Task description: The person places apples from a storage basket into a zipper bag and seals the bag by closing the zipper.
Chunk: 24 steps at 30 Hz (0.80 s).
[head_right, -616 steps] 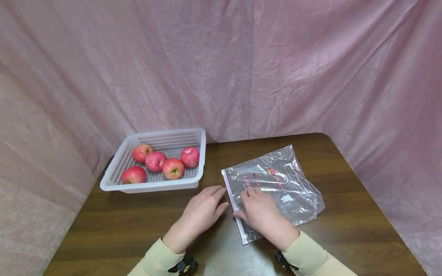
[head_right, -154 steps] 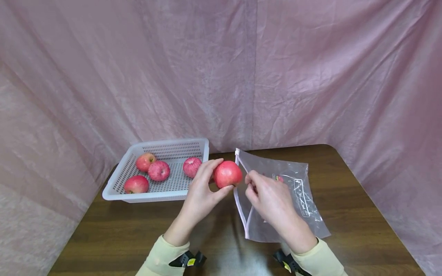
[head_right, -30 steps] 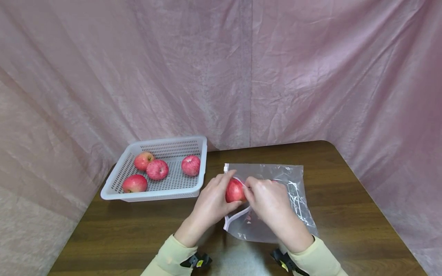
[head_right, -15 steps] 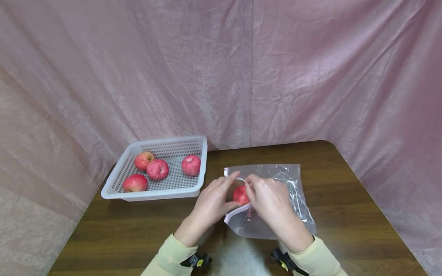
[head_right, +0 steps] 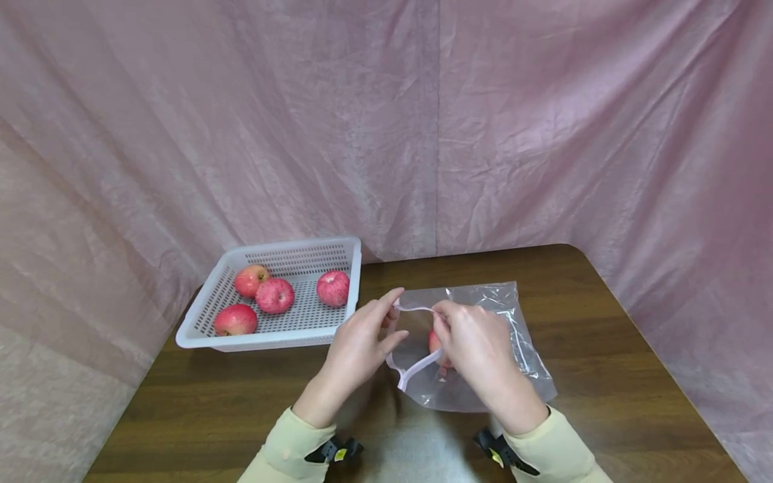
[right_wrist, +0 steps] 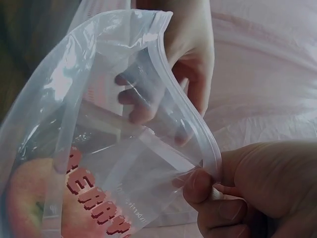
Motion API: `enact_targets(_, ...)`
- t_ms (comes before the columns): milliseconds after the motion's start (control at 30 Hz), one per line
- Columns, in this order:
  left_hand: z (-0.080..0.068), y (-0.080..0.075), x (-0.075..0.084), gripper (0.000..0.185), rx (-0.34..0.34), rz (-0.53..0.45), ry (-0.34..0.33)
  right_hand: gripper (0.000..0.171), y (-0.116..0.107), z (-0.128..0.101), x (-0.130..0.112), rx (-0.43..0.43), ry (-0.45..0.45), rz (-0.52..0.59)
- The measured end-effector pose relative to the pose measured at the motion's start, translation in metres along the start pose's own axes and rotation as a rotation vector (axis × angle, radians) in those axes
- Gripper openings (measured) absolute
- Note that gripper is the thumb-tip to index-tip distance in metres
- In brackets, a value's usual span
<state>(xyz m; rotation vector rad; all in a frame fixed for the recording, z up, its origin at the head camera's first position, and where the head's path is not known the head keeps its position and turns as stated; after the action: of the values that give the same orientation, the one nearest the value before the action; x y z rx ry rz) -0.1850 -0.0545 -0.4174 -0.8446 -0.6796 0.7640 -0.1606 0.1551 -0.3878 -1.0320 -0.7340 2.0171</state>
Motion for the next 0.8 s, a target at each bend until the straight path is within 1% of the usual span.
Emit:
enact_targets(167, -0.002, -0.011, -0.009, 0.073, 0.010, 0.016, -0.041, 0.013, 0.002, 0.000, 0.001, -0.003, -0.001, -0.006)
enact_targets(300, -0.003, -0.020, -0.019, 0.070, 0.041, 0.044, -0.036, 0.013, 0.003, 0.000, 0.002, 0.005, 0.001, -0.007)
enact_targets(467, -0.004, -0.030, -0.036, 0.067, 0.082, 0.087, -0.028, 0.010, 0.003, -0.001, 0.001, 0.035, -0.007, -0.007)
enact_targets(733, -0.003, -0.044, -0.066, 0.063, 0.077, 0.141, -0.054, 0.009, 0.003, 0.000, 0.001, 0.057, -0.003, -0.006)
enact_targets(800, -0.001, -0.048, -0.073, 0.064, 0.066, 0.164, -0.079, 0.010, 0.004, 0.000, 0.001, 0.061, -0.003, -0.005)
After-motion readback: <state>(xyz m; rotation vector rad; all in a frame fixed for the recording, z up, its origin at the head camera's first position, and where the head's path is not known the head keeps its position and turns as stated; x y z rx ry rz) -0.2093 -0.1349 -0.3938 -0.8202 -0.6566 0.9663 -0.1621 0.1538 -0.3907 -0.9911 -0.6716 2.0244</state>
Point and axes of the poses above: each hand's wrist, its own z-axis towards the middle knuckle, its own y-axis out of the palm, x = y × z, the point moved 2 cm from there along z, towards the middle knuckle, and after that the axes turned 5 degrees about z, right-handed, at the moved point
